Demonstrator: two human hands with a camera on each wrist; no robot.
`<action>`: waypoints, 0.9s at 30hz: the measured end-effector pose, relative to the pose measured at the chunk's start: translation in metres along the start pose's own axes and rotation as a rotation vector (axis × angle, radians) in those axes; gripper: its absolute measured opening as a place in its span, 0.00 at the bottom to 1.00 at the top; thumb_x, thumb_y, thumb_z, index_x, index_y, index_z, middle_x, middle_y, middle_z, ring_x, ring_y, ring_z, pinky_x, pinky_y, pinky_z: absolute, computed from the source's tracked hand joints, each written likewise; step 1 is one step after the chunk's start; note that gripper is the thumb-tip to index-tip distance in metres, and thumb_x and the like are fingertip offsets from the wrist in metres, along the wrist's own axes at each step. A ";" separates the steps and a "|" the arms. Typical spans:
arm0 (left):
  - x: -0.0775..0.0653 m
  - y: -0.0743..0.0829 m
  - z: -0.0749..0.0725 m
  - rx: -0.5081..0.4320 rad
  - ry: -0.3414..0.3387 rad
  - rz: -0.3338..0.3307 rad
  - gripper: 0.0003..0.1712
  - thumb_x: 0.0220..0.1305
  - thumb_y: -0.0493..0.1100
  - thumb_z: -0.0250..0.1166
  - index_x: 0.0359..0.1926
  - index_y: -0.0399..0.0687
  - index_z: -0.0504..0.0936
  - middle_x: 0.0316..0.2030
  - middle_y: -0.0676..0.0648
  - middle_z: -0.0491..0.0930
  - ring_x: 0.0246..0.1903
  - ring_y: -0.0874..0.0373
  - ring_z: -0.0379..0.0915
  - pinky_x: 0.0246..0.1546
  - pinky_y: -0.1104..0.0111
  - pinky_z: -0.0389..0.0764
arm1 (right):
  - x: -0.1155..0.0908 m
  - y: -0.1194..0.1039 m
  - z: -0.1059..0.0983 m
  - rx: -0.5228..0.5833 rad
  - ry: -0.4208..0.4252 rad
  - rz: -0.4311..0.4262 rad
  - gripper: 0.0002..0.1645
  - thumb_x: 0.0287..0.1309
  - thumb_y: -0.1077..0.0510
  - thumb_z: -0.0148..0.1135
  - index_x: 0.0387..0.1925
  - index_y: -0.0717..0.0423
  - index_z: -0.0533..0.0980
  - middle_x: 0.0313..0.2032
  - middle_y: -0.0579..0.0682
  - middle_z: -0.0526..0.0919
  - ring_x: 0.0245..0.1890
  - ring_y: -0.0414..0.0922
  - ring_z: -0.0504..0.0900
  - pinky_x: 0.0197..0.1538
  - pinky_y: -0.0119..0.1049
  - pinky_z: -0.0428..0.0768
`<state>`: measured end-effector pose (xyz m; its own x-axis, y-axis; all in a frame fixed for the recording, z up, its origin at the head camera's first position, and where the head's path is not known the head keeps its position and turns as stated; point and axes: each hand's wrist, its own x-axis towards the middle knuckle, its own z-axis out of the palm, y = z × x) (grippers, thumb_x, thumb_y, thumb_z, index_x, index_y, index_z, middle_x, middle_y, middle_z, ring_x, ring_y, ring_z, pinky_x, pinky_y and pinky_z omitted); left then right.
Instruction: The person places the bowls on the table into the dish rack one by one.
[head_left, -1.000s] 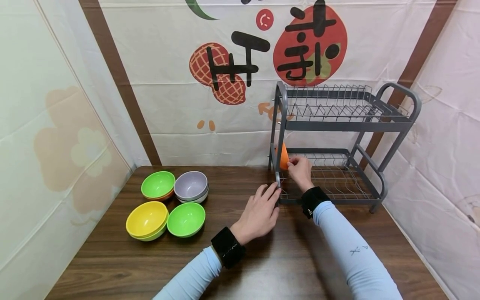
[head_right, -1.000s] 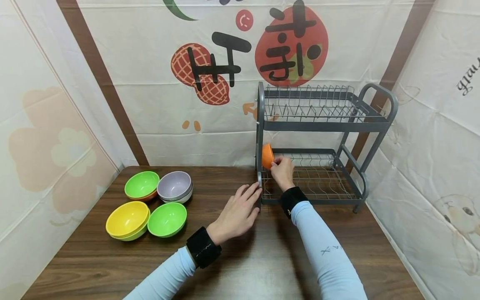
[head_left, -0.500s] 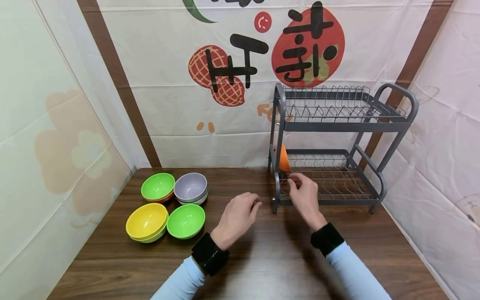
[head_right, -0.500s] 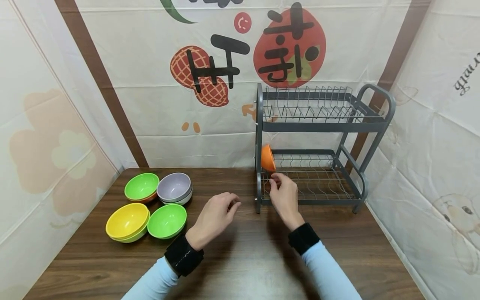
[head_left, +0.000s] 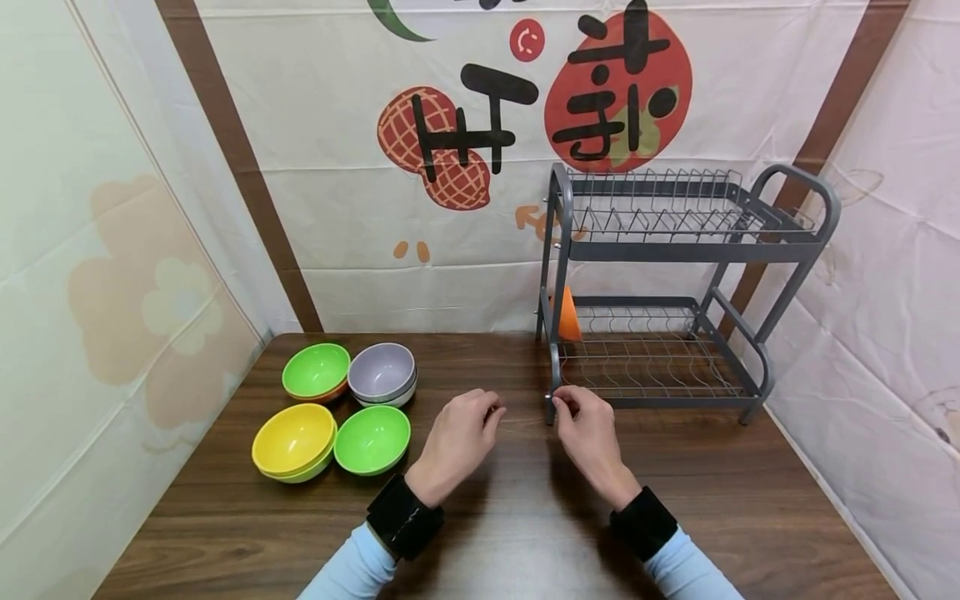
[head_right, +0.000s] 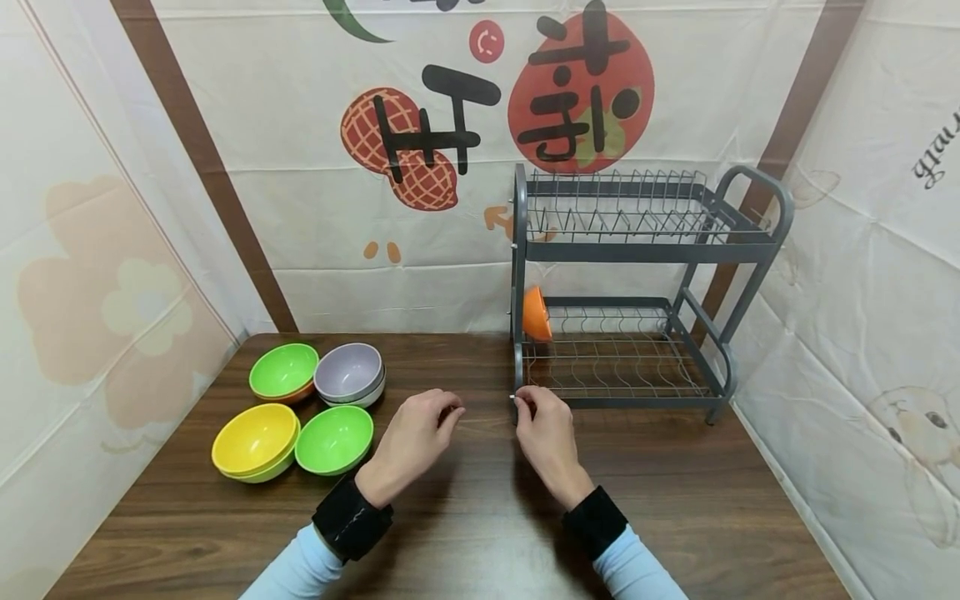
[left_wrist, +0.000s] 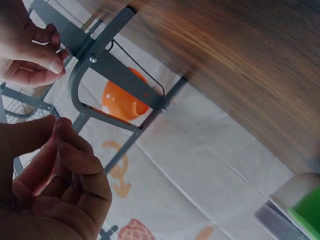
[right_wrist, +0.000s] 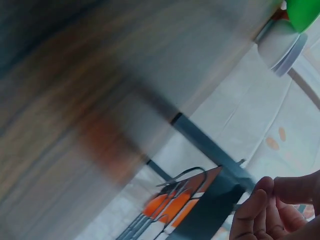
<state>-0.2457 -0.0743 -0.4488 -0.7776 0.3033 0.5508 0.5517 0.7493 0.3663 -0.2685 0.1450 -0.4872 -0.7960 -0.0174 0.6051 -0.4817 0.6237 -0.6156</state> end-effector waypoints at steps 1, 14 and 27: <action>-0.002 -0.001 -0.002 0.005 0.001 -0.011 0.02 0.69 0.38 0.72 0.36 0.47 0.88 0.29 0.54 0.80 0.27 0.63 0.76 0.29 0.68 0.79 | 0.000 -0.003 0.002 0.007 -0.001 -0.014 0.04 0.67 0.69 0.69 0.41 0.61 0.85 0.32 0.47 0.85 0.27 0.38 0.79 0.30 0.35 0.78; -0.041 -0.035 -0.043 0.299 0.099 -0.063 0.14 0.60 0.41 0.79 0.44 0.39 0.89 0.37 0.43 0.82 0.39 0.43 0.80 0.40 0.50 0.81 | -0.003 -0.066 0.040 0.059 -0.093 -0.254 0.08 0.64 0.67 0.73 0.43 0.58 0.85 0.37 0.46 0.84 0.30 0.36 0.81 0.33 0.30 0.80; -0.095 -0.062 -0.070 0.429 -0.037 -0.280 0.20 0.55 0.44 0.83 0.46 0.40 0.89 0.43 0.40 0.84 0.47 0.41 0.81 0.40 0.46 0.77 | -0.024 -0.094 0.070 0.055 -0.203 -0.381 0.08 0.65 0.65 0.72 0.45 0.54 0.85 0.39 0.45 0.83 0.35 0.37 0.81 0.37 0.29 0.80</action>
<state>-0.1850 -0.1904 -0.4713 -0.8922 0.0708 0.4460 0.1532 0.9765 0.1514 -0.2293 0.0325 -0.4794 -0.6108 -0.3949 0.6862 -0.7695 0.5001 -0.3971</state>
